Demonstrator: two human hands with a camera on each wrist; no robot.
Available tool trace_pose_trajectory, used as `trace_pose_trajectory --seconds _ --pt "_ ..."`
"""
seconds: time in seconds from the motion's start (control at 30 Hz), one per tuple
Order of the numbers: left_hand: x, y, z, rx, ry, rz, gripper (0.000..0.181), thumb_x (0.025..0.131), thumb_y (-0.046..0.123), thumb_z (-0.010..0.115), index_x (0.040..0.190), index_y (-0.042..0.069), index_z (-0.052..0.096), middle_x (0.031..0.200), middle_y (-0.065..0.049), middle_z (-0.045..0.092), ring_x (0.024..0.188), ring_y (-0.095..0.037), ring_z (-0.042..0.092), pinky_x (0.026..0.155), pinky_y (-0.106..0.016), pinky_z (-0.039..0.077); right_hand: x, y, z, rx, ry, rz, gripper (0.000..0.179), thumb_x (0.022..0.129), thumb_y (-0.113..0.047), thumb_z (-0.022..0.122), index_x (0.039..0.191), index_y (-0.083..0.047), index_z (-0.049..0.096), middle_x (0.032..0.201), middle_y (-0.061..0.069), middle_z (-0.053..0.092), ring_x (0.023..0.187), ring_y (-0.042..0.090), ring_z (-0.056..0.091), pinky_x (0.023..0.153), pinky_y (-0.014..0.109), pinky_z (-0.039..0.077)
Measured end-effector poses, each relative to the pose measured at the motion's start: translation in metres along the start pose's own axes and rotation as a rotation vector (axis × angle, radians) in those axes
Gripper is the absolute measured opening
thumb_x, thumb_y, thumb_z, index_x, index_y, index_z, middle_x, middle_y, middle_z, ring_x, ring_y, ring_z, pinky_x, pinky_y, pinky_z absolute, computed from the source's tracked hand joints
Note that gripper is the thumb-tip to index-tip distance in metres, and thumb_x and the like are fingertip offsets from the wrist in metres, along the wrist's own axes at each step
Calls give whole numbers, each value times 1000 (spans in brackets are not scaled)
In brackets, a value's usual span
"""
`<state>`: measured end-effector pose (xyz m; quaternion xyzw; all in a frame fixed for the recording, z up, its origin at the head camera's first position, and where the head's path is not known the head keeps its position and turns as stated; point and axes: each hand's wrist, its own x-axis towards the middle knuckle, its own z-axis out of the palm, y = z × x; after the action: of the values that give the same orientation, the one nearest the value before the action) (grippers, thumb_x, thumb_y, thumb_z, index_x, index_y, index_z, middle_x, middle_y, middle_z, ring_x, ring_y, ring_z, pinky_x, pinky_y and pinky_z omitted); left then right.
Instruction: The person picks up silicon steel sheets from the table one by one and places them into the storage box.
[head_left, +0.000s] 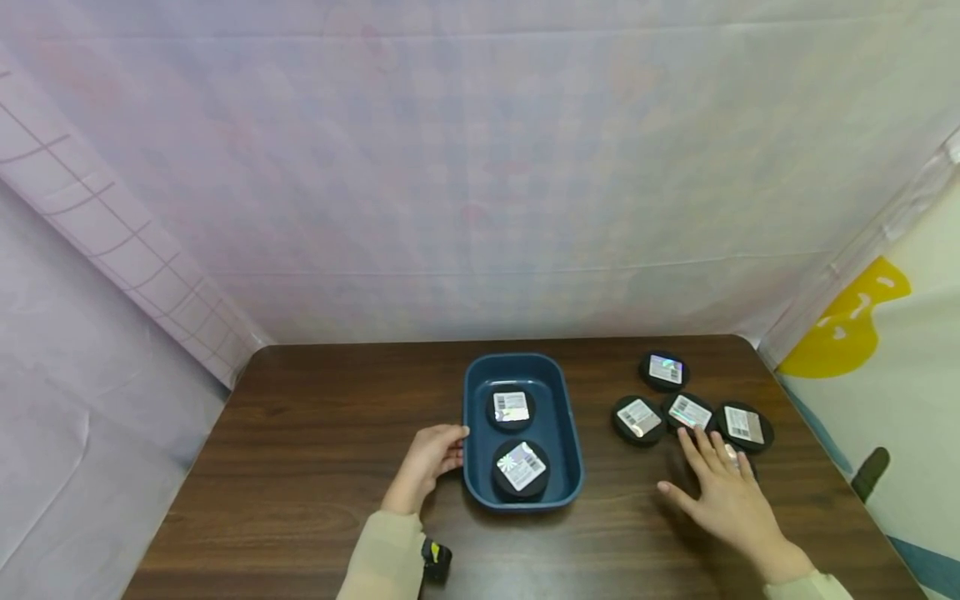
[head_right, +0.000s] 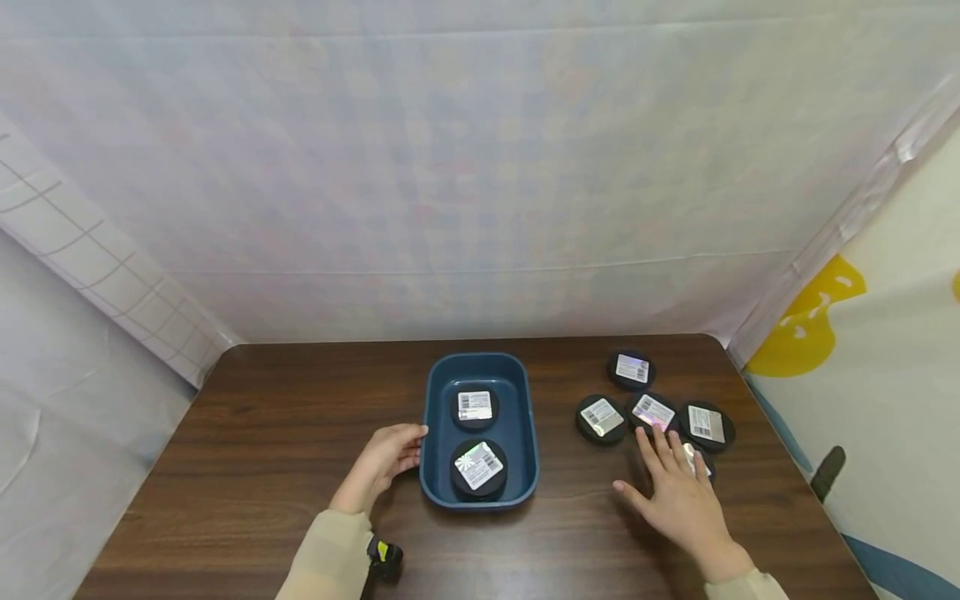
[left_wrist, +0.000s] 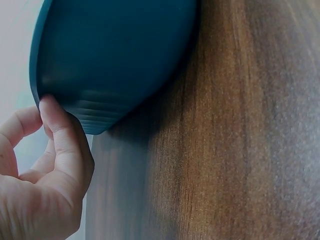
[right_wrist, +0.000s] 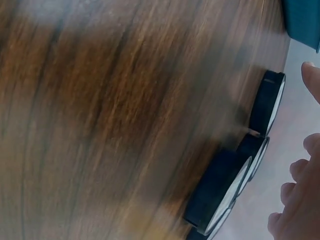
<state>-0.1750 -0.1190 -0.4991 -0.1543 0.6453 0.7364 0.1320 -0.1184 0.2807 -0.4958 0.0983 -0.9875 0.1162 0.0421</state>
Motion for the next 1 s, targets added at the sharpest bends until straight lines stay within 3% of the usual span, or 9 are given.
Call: trace_pose_trajectory --seconds 0.47,0.63,0.87,1.0 --pt "0 1 0 5 0 -7 29 84 11 59 100 -13 55 68 -3 54 59 -10 53 53 -20 49 -1 7 -4 19 -2 20 86 87 -52 55 149 -9 12 146 31 20 134 50 14 105 65 -2" --pt "1 0 0 4 5 -6 27 83 11 59 98 -12 56 68 -3 53 59 -10 52 54 -20 49 0 12 -6 22 -33 48 85 89 -52 52 149 -8 11 147 30 15 135 49 10 104 66 -4" --pt "2 -2 0 -3 17 -7 21 82 10 60 93 -9 57 67 -2 53 57 -10 52 52 -20 49 -1 20 -6 14 -8 59 88 88 -49 56 148 -4 11 147 31 13 133 52 9 102 68 3" --pt "2 -2 1 -7 18 -5 19 82 9 59 91 -7 57 66 -2 53 57 -10 52 52 -20 48 -1 22 -5 25 -18 75 87 88 -50 55 147 -1 14 148 30 11 133 52 8 102 68 -1"
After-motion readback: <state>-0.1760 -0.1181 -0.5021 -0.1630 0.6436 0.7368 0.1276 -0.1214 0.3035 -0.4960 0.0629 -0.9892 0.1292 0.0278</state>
